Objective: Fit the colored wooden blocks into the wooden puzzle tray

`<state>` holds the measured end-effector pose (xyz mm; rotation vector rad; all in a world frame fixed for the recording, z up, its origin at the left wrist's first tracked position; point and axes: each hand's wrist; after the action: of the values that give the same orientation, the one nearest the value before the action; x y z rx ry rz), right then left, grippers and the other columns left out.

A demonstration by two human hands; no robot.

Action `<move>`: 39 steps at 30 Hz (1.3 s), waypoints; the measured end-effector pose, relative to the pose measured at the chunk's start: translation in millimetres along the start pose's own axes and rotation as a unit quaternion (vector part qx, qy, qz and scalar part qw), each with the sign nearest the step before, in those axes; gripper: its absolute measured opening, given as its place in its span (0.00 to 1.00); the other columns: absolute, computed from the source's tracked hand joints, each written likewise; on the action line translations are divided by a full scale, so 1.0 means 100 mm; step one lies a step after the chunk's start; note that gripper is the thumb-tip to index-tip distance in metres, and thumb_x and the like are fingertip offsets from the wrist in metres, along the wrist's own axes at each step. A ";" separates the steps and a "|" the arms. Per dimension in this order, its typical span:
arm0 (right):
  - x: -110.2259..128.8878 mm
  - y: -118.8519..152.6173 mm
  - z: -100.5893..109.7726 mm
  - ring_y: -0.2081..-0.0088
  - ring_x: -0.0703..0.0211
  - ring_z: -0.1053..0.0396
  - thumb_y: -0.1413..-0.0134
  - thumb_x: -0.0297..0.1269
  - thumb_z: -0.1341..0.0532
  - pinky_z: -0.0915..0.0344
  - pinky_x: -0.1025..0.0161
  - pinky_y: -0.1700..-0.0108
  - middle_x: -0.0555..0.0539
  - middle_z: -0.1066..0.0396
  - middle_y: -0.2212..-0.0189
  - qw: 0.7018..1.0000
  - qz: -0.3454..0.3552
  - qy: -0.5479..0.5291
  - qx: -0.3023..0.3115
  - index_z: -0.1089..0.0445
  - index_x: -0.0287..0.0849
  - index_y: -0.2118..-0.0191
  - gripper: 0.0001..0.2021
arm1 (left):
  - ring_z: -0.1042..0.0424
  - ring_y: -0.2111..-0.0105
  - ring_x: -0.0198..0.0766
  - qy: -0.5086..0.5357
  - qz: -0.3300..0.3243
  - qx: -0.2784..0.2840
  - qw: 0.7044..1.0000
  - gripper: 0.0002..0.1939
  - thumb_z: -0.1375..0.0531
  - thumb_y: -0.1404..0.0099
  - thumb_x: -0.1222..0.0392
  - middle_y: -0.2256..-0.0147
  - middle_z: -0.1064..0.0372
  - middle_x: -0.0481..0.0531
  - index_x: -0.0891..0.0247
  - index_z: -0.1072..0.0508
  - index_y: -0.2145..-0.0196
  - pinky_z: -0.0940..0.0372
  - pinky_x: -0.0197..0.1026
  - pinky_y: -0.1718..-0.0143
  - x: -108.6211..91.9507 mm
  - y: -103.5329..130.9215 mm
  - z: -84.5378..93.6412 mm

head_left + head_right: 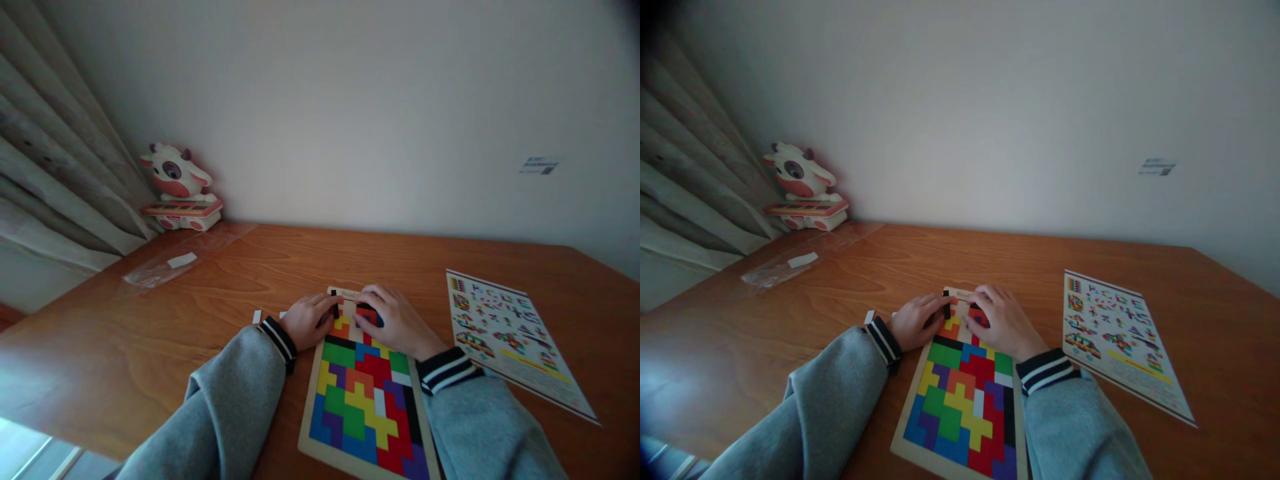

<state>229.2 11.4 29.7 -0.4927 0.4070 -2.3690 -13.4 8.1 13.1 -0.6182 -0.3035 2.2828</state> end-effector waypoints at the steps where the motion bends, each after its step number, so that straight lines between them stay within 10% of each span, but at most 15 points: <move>1: 0.04 0.01 0.00 0.52 0.49 0.33 0.43 0.42 0.39 0.35 0.49 0.48 0.43 0.31 0.54 1.000 -0.007 0.000 -0.001 0.30 0.45 0.54 0.13 | 0.27 0.55 0.43 0.000 0.000 0.001 1.000 0.24 0.47 0.36 0.65 0.51 0.29 0.58 0.62 0.37 0.42 0.31 0.44 0.52 0.00 0.00 0.00; 20: 0.07 0.06 0.03 0.58 0.53 0.30 0.37 0.34 0.46 0.32 0.54 0.53 0.44 0.27 0.62 0.999 0.018 -0.016 -0.022 0.27 0.45 0.62 0.09 | 0.28 0.53 0.43 0.003 0.001 0.010 1.000 0.24 0.47 0.34 0.65 0.49 0.31 0.57 0.61 0.38 0.41 0.32 0.45 0.49 0.01 0.01 0.00; 31: 0.02 0.05 0.02 0.64 0.55 0.29 0.34 0.45 0.48 0.32 0.58 0.60 0.45 0.28 0.67 0.970 -0.138 -0.149 -0.135 0.29 0.43 0.64 0.15 | 0.29 0.54 0.45 0.022 -0.059 -0.037 0.997 0.20 0.47 0.33 0.62 0.54 0.28 0.60 0.65 0.34 0.44 0.33 0.48 0.50 -0.06 -0.01 0.09; 39: 0.33 0.03 0.03 0.67 0.57 0.27 0.35 0.47 0.46 0.31 0.60 0.62 0.48 0.24 0.69 0.949 -0.122 -0.285 -0.061 0.27 0.45 0.61 0.15 | 0.25 0.63 0.41 0.138 -0.028 -0.067 0.988 0.21 0.38 0.36 0.47 0.61 0.24 0.57 0.64 0.26 0.52 0.30 0.40 0.60 -0.20 0.01 0.16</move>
<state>209.2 -13.5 38.6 -1.3070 0.2320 -2.2958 -9.9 -7.4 33.5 -0.9716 -0.3354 2.1019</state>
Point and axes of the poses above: each hand's wrist, its own y-axis away from the middle knuckle, its own z-axis out of the back of the hand, x = y × z
